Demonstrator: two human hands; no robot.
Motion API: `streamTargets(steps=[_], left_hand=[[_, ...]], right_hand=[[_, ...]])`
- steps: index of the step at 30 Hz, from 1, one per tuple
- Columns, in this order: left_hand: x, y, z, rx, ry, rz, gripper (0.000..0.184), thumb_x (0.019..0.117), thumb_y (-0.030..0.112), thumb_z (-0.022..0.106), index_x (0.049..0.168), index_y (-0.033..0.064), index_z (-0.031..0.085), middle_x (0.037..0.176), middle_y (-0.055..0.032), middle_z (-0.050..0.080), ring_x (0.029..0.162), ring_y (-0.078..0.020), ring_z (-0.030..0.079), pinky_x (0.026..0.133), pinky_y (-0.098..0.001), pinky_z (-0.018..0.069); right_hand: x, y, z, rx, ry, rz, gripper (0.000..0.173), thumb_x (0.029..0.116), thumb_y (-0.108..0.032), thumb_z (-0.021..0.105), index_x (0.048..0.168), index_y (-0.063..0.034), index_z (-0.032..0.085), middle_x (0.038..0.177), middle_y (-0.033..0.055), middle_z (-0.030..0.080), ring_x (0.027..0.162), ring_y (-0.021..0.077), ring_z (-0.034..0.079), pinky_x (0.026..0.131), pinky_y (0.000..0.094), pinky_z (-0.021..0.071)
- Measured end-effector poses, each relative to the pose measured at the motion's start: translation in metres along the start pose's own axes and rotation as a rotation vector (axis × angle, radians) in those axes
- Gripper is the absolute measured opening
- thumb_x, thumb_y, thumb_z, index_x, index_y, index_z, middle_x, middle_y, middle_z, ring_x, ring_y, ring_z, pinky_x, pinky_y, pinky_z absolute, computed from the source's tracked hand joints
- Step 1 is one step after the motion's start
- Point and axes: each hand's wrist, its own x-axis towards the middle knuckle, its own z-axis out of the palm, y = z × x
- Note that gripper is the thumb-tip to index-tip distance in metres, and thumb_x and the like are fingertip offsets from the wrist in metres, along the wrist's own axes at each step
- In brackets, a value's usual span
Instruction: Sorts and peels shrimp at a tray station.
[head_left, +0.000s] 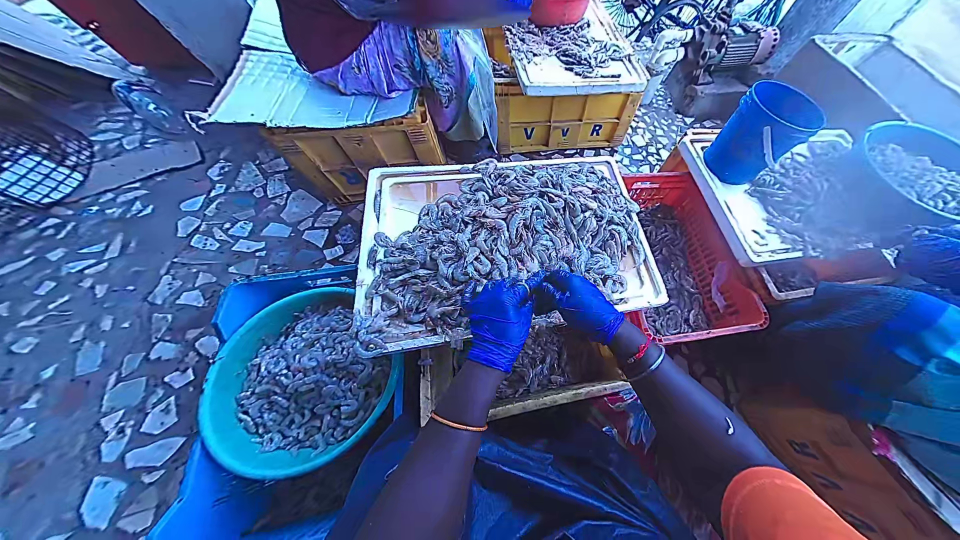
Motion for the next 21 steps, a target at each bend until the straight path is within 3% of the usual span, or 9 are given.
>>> streamTargets(steps=[3,5,8,11,13,14,16,18,21], left_hand=[[-0.004,0.004,0.008,0.228,0.049,0.086,0.028,0.0967,0.021,0.064,0.12,0.0278,0.077,0.109,-0.0093,0.075,0.105,-0.0321,0.07,0.112,-0.0693,0.0283],[-0.005,0.012,0.011,0.308,0.05,0.08,0.02,0.0956,0.017,0.064,0.109,0.0176,0.079,0.105,-0.0138,0.075,0.102,-0.0356,0.07,0.112,-0.0694,0.0287],[-0.005,0.018,0.015,0.19,0.062,-0.027,0.021,0.0968,0.011,0.058,0.106,0.0065,0.077,0.105,-0.0197,0.073,0.104,-0.0401,0.069,0.109,-0.066,0.0353],[0.005,0.019,0.003,-0.22,-0.02,-0.385,0.029,0.1077,0.017,0.048,0.118,0.0074,0.074,0.116,-0.0145,0.073,0.115,-0.0319,0.067,0.105,-0.057,0.0465],[0.012,0.006,-0.004,-0.377,-0.024,-0.487,0.029,0.109,0.019,0.048,0.119,0.0091,0.073,0.114,-0.0114,0.074,0.11,-0.0266,0.069,0.1,-0.0541,0.0506],[0.014,-0.003,-0.006,-0.395,-0.052,-0.482,0.028,0.1088,0.019,0.048,0.122,0.011,0.072,0.116,-0.0095,0.074,0.109,-0.025,0.07,0.1,-0.0531,0.0514],[0.015,-0.018,-0.008,-0.371,-0.172,-0.37,0.034,0.1066,0.019,0.053,0.138,0.0191,0.065,0.136,-0.0073,0.067,0.127,-0.0279,0.062,0.108,-0.0569,0.0453],[0.013,-0.021,-0.005,-0.443,-0.264,-0.235,0.047,0.1015,0.021,0.063,0.148,0.0229,0.057,0.148,-0.0084,0.056,0.138,-0.0274,0.051,0.114,-0.0533,0.0407],[0.007,-0.012,0.0,-0.376,-0.247,-0.153,0.026,0.1,0.017,0.064,0.122,0.0055,0.071,0.13,-0.0176,0.064,0.126,-0.0314,0.058,0.108,-0.0526,0.045]], right_hand=[[-0.003,0.007,-0.002,0.174,-0.03,0.0,0.025,0.1058,-0.029,0.057,0.113,-0.0093,0.07,0.092,0.0025,0.075,0.085,0.0114,0.071,0.086,0.0372,0.0568],[-0.005,0.007,-0.005,0.116,-0.019,0.01,0.025,0.1044,-0.032,0.06,0.11,-0.011,0.072,0.086,0.0002,0.073,0.08,0.0117,0.068,0.082,0.0387,0.0544],[-0.005,0.006,-0.007,-0.073,0.046,-0.011,0.029,0.1031,-0.04,0.06,0.106,-0.0137,0.072,0.084,0.0025,0.072,0.078,0.0173,0.068,0.079,0.0458,0.0541],[-0.002,0.01,-0.005,-0.202,0.075,-0.098,0.031,0.1027,-0.042,0.06,0.105,-0.0143,0.073,0.086,0.0044,0.072,0.084,0.0204,0.069,0.096,0.0515,0.0495],[-0.001,0.012,-0.005,-0.156,0.088,-0.134,0.026,0.1029,-0.038,0.061,0.106,-0.0148,0.073,0.088,0.0025,0.073,0.088,0.0173,0.069,0.104,0.0511,0.0461],[0.0,0.014,-0.006,-0.1,0.1,-0.139,0.022,0.1027,-0.035,0.062,0.106,-0.0158,0.074,0.087,-0.0001,0.074,0.086,0.0143,0.07,0.098,0.0481,0.0504],[0.002,0.018,-0.011,0.014,0.098,-0.133,0.017,0.102,-0.029,0.064,0.108,-0.016,0.075,0.088,-0.0021,0.076,0.083,0.0115,0.07,0.085,0.0429,0.0557],[0.003,0.017,-0.013,0.051,0.094,-0.129,0.017,0.1005,-0.028,0.067,0.107,-0.0147,0.075,0.089,0.0,0.075,0.082,0.0129,0.07,0.081,0.0428,0.0566],[0.002,0.012,-0.008,0.011,0.09,-0.133,0.022,0.099,-0.034,0.068,0.106,-0.0151,0.075,0.091,0.0028,0.073,0.082,0.0163,0.069,0.079,0.0453,0.0557]])
